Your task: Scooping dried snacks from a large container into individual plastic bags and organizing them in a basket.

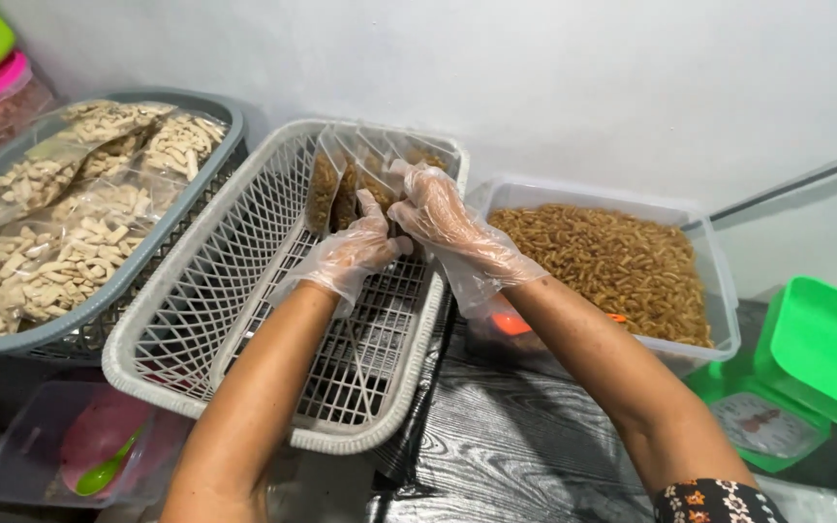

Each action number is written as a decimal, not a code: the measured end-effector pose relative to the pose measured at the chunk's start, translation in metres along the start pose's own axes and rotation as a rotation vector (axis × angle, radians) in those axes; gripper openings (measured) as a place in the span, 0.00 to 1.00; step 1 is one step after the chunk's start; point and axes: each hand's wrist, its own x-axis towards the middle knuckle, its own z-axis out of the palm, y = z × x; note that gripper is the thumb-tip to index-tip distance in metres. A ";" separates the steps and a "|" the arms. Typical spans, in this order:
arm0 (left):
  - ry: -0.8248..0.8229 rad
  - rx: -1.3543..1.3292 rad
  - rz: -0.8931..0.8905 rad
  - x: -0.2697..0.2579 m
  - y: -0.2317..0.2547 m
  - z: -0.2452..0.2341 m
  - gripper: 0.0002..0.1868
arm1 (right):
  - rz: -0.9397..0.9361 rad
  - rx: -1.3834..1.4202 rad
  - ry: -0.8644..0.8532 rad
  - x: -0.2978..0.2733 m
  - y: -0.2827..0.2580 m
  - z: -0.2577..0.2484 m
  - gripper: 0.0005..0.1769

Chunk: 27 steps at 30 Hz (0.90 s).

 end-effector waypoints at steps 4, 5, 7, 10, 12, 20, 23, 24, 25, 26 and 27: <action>-0.003 0.120 0.017 -0.013 0.002 -0.010 0.56 | -0.098 -0.105 -0.031 -0.072 -0.056 -0.061 0.23; -0.006 0.134 0.030 -0.009 -0.002 -0.008 0.56 | -0.142 -0.151 -0.048 -0.092 -0.071 -0.077 0.20; 0.006 0.128 0.053 -0.072 0.021 -0.040 0.56 | -0.343 -0.166 -0.027 -0.089 -0.032 -0.085 0.19; 0.016 0.110 0.090 -0.166 0.062 -0.082 0.54 | -0.598 -0.192 -0.032 -0.106 -0.006 -0.106 0.19; 0.010 0.101 0.117 -0.209 0.082 -0.099 0.53 | -0.643 -0.205 -0.045 -0.133 -0.003 -0.131 0.19; 0.361 -0.108 1.235 -0.247 0.090 -0.038 0.39 | -0.571 -0.341 -0.305 -0.287 0.042 -0.244 0.29; 0.248 -0.065 1.212 -0.283 0.118 0.004 0.32 | -0.402 -0.399 -0.254 -0.336 0.095 -0.280 0.24; 0.237 -0.068 1.228 -0.281 0.123 0.023 0.32 | -0.386 -0.401 -0.242 -0.351 0.116 -0.290 0.24; -0.041 -0.188 1.099 -0.280 0.129 0.041 0.34 | -0.186 -0.394 -0.202 -0.366 0.137 -0.299 0.26; -0.316 -0.297 0.951 -0.279 0.133 0.060 0.36 | 0.010 -0.382 -0.164 -0.380 0.157 -0.307 0.28; -0.327 -0.295 0.960 -0.271 0.130 0.096 0.36 | 0.022 -0.381 -0.156 -0.395 0.186 -0.309 0.28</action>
